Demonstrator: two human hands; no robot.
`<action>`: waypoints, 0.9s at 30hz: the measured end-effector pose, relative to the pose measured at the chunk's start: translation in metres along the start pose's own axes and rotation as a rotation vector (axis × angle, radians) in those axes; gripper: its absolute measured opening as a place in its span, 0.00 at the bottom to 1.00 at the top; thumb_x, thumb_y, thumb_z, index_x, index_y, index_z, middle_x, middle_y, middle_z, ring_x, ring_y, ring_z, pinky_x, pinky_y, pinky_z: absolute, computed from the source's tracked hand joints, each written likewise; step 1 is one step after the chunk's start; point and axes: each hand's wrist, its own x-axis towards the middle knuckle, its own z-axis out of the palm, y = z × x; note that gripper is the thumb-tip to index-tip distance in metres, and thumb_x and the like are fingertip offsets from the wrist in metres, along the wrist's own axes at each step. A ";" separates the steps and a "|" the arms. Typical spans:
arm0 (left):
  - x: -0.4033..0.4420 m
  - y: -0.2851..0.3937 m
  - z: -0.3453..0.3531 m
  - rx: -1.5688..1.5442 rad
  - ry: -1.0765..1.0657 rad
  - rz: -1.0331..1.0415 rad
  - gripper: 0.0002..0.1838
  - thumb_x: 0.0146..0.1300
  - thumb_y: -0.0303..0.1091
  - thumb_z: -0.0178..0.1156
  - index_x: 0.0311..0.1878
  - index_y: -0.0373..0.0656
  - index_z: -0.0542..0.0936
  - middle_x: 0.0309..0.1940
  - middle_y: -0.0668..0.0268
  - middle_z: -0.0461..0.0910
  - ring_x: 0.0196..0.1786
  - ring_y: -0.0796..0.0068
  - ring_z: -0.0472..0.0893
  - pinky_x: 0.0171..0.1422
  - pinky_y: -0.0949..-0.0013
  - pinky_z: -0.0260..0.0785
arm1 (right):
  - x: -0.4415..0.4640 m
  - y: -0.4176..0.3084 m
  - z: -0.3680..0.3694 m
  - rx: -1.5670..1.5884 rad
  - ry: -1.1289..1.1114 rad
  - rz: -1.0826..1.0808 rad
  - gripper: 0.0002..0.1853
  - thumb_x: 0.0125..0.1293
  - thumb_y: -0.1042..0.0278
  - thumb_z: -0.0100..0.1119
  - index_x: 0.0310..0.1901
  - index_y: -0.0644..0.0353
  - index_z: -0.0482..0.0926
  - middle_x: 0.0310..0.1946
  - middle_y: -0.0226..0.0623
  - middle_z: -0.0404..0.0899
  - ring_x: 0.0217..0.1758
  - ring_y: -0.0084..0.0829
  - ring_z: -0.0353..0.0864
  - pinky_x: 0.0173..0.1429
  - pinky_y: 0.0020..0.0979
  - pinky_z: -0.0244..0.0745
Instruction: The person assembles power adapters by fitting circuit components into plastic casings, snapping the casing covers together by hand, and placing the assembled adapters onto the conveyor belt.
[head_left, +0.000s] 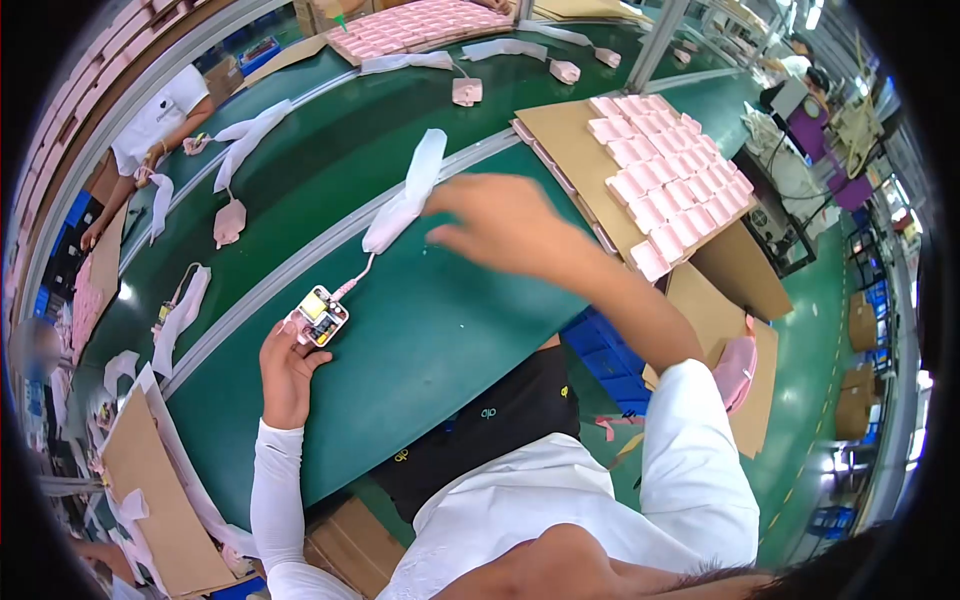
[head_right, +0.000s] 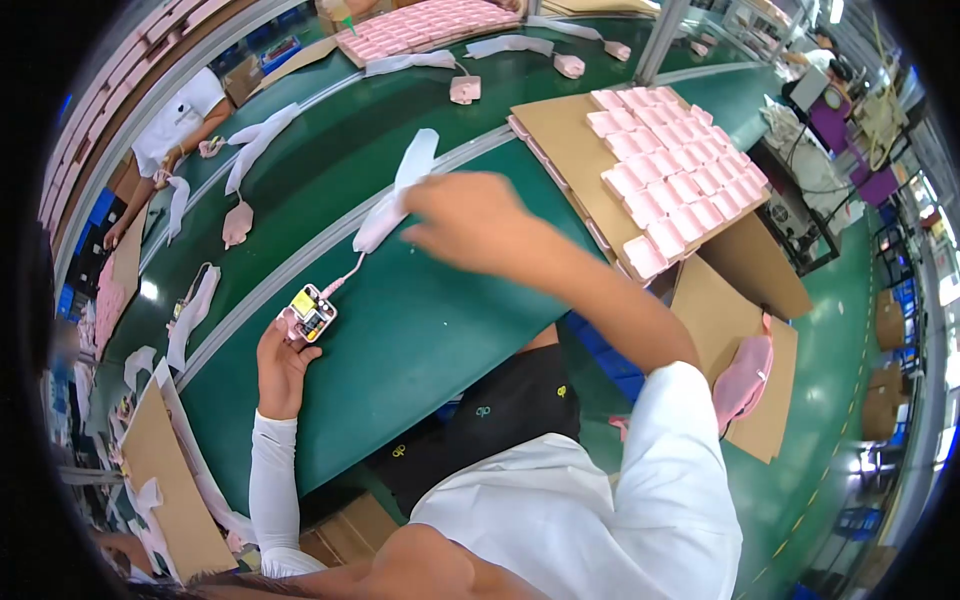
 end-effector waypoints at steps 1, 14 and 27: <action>0.000 0.001 0.000 0.008 -0.007 -0.004 0.16 0.78 0.42 0.56 0.57 0.39 0.77 0.50 0.61 0.85 0.50 0.72 0.86 0.46 0.66 0.83 | -0.011 0.023 -0.007 -0.138 0.025 0.035 0.13 0.65 0.59 0.70 0.49 0.51 0.85 0.45 0.37 0.86 0.50 0.46 0.86 0.53 0.46 0.81; 0.001 0.002 -0.008 -0.091 -0.027 -0.056 0.16 0.75 0.41 0.59 0.55 0.38 0.78 0.48 0.61 0.84 0.50 0.69 0.84 0.51 0.64 0.81 | -0.094 0.175 -0.021 -0.607 -0.036 0.612 0.11 0.66 0.58 0.61 0.38 0.56 0.85 0.33 0.47 0.87 0.40 0.48 0.88 0.45 0.47 0.79; 0.004 0.000 -0.018 -0.165 -0.102 -0.073 0.17 0.77 0.41 0.55 0.56 0.37 0.78 0.49 0.58 0.84 0.50 0.69 0.84 0.55 0.64 0.80 | -0.031 0.066 0.032 0.366 -0.399 0.303 0.11 0.72 0.64 0.61 0.48 0.63 0.80 0.37 0.34 0.81 0.36 0.32 0.80 0.44 0.34 0.76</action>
